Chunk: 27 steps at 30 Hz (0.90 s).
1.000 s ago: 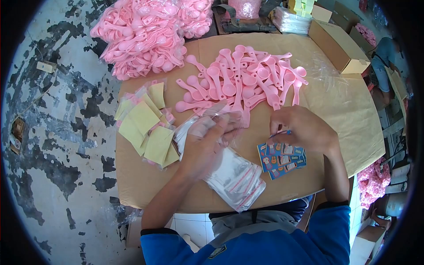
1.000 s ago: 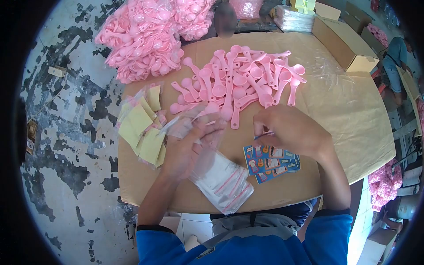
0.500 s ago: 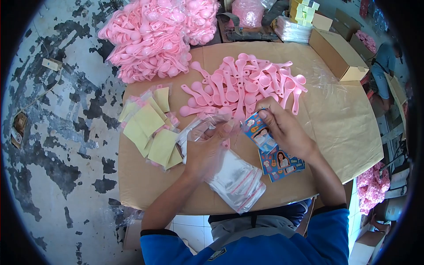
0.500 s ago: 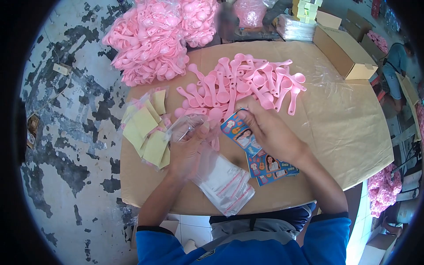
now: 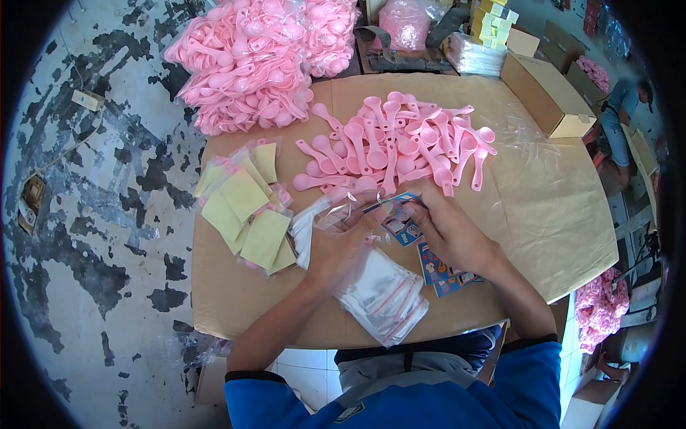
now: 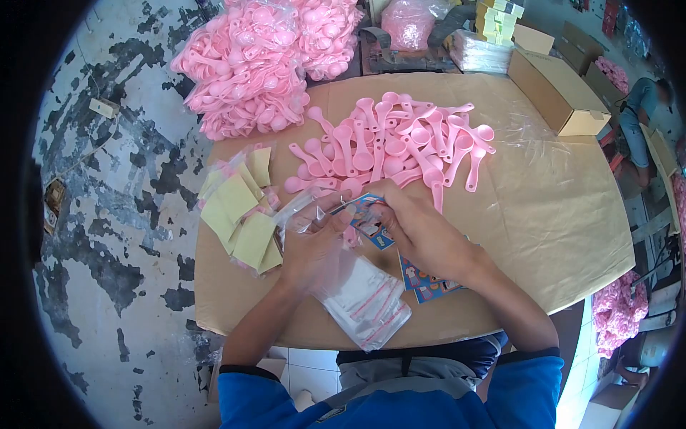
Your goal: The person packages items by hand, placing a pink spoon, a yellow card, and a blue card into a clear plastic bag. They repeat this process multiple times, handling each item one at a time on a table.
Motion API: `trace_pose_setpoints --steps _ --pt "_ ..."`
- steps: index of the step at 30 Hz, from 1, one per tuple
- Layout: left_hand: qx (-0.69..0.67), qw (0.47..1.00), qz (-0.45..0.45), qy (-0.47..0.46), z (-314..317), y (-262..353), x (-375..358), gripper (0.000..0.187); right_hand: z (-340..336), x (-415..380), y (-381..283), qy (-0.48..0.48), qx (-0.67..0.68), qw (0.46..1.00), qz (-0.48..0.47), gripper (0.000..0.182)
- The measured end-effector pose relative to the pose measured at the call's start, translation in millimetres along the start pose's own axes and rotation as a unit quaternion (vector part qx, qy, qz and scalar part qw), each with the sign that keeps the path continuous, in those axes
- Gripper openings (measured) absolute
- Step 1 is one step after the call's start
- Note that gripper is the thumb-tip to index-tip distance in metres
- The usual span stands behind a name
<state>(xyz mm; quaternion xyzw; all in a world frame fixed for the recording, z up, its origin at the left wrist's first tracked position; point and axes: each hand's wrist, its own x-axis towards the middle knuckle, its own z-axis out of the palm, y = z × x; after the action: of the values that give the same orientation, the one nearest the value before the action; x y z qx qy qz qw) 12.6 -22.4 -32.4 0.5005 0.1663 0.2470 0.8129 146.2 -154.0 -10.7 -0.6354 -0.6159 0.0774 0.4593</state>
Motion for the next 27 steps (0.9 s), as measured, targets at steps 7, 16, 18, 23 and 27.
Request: trace_pose_setpoints --steps 7,16,18,23,27 --pt "0.074 0.997 0.009 0.000 -1 0 1 0.027 -2 -2 -6 -0.030 0.030 0.998 0.056 0.021" --pt "-0.097 0.993 0.028 0.068 14 9 0 0.031 -12 3 -11 -0.008 0.101 0.981 0.164 0.015" --pt "-0.075 0.996 0.024 0.052 11 7 0 0.029 -9 3 -12 -0.014 0.093 0.982 0.162 0.016" --pt "-0.045 0.998 0.012 0.040 2 -5 0 0.024 -3 0 -10 -0.012 0.006 0.997 0.074 0.015" --pt "-0.039 0.998 -0.014 0.042 0 -6 2 0.024 -8 1 -7 -0.074 0.036 0.994 0.068 0.020"
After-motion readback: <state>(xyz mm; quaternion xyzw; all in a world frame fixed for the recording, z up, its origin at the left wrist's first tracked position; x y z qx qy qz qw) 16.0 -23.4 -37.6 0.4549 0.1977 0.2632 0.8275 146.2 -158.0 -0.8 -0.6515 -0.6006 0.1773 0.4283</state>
